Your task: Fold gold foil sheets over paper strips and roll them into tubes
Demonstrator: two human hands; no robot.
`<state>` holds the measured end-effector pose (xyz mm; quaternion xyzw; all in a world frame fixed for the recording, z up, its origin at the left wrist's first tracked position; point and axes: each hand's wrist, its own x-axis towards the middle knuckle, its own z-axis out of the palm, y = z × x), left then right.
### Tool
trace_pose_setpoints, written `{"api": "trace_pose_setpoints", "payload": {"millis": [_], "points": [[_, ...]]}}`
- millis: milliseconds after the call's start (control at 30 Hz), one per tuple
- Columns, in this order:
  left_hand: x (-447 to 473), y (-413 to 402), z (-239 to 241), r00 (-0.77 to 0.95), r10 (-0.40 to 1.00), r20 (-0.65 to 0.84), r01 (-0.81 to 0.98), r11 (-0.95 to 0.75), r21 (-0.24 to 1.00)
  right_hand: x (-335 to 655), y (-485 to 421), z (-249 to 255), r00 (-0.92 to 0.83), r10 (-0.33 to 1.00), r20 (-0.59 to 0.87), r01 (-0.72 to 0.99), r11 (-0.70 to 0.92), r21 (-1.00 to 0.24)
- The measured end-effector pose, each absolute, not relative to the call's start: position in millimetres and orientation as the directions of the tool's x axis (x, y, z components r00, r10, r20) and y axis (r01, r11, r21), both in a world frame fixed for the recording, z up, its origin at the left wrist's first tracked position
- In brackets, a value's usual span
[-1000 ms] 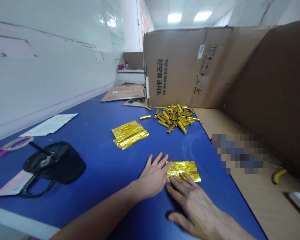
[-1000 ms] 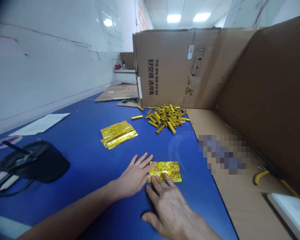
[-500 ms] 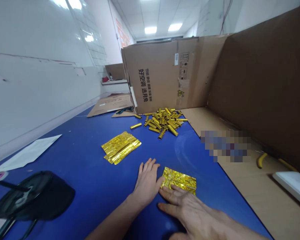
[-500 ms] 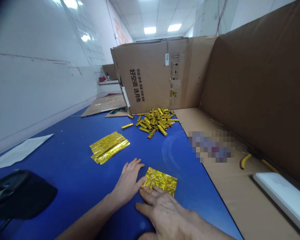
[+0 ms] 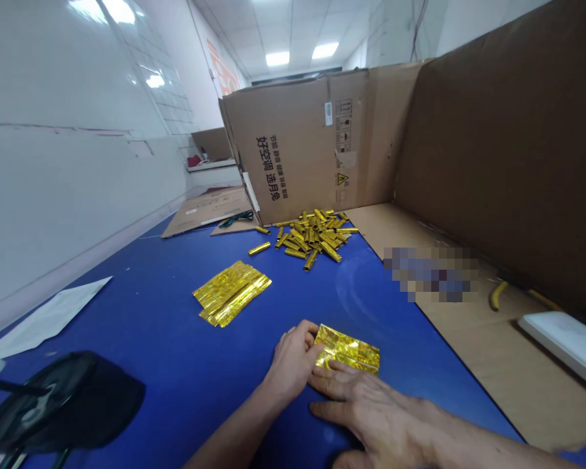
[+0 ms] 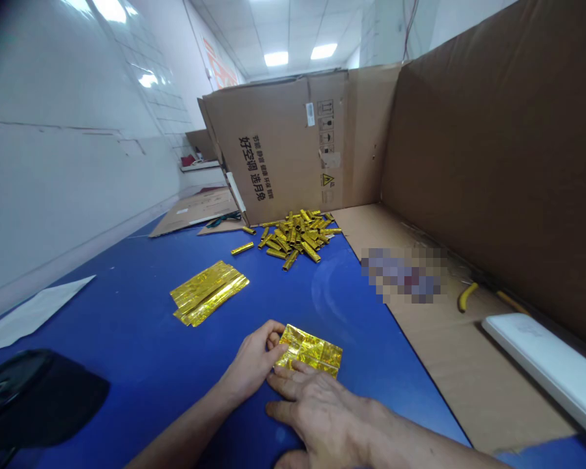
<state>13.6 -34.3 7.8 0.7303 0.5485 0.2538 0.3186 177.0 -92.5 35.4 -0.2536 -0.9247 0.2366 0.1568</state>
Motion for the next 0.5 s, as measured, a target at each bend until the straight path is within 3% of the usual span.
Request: {"api": "trace_pose_setpoints", "payload": {"millis": [100, 233, 300, 400, 500], "points": [[13.5, -35.8, 11.3, 0.298, 0.954, -0.034, 0.473, -0.116, 0.874, 178.6, -90.4, 33.3, -0.732, 0.613, 0.296, 0.393, 0.736, -0.551], [14.1, -41.0, 17.3, 0.434, 0.895, -0.1, 0.363, -0.072, 0.929, 187.4, -80.2, 37.4, -0.353, 0.816, 0.459, 0.535, 0.578, -0.617], [14.9, -45.1, 19.1, 0.493, 0.862, -0.117, 0.371, -0.087, 0.925, 190.4, -75.6, 39.8, -0.299, 0.868, 0.396, 0.59, 0.494, -0.638], [16.2, -50.5, 19.9, 0.526, 0.84, -0.133, 0.392, -0.1, 0.914, 189.7, -73.1, 38.8, -0.4, 0.887, 0.232, 0.607, 0.446, -0.658], [16.8, -52.2, 20.4, 0.533, 0.837, -0.122, 0.4, -0.123, 0.908, 187.3, -72.3, 30.4, -0.404, 0.898, 0.171, 0.572, 0.394, -0.719]]}}
